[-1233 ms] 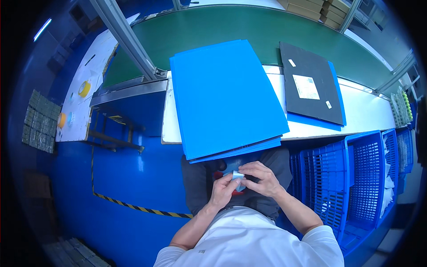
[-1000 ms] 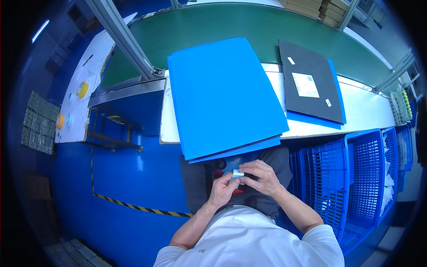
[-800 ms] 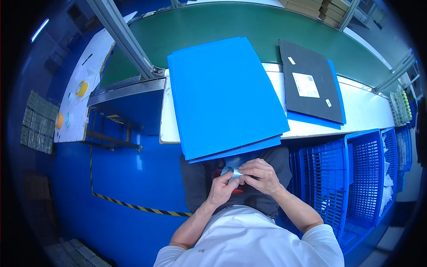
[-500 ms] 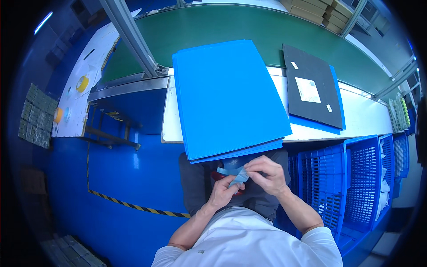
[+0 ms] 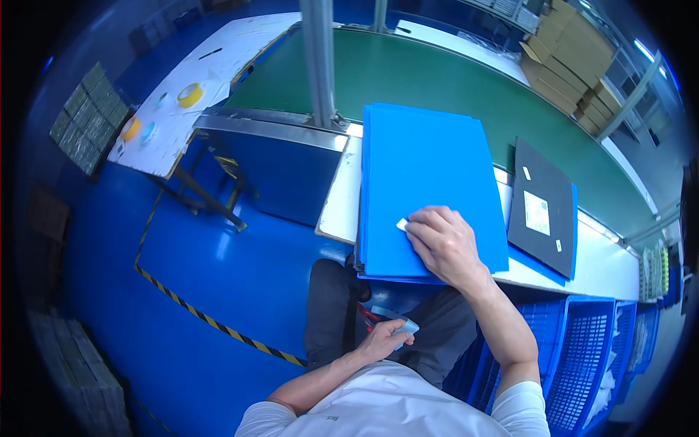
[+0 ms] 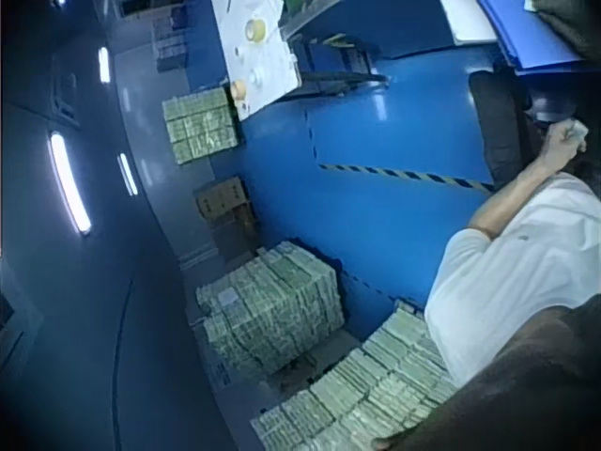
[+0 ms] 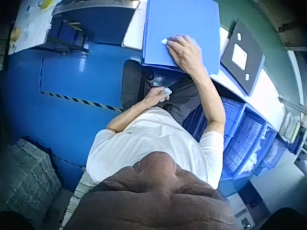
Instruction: The person applies small white labels to the corners of blue and black folders. They peel each label from a roll, place it on a folder, and then move the labeled folder to a separate stack on the table. The process is repeated for multiple folders throughout the clip.
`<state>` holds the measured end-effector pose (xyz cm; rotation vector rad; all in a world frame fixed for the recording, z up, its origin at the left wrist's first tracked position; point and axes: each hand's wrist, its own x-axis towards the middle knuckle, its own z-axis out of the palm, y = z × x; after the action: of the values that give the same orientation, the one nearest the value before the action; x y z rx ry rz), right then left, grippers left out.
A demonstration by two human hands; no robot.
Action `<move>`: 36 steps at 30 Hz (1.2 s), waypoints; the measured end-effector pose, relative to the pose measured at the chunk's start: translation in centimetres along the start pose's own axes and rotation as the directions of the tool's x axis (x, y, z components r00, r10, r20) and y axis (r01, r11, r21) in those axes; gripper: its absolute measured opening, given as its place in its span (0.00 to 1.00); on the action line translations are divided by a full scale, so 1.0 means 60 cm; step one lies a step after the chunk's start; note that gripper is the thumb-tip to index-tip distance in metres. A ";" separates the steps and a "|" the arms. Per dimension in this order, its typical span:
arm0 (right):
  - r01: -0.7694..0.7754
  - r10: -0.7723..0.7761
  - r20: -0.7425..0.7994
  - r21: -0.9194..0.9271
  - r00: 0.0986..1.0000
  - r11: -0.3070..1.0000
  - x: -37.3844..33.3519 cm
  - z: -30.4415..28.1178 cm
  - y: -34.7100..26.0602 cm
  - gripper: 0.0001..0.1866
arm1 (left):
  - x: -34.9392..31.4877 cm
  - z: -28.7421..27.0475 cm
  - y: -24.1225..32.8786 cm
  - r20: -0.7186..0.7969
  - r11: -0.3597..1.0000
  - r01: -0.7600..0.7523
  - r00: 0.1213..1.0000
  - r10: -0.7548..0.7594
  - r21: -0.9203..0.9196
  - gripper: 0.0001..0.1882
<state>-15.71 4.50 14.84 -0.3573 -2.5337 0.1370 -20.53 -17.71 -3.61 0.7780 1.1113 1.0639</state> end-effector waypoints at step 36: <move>-0.566 0.551 -0.191 -0.029 0.813 0.824 -0.317 -0.171 0.161 0.20 | 0.028 0.016 0.015 -0.168 0.965 -0.081 0.985 0.039 -0.250 0.16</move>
<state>7.38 8.62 11.70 -1.1012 -2.1915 0.2108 -19.73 -15.80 -3.06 0.5292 1.0638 1.3116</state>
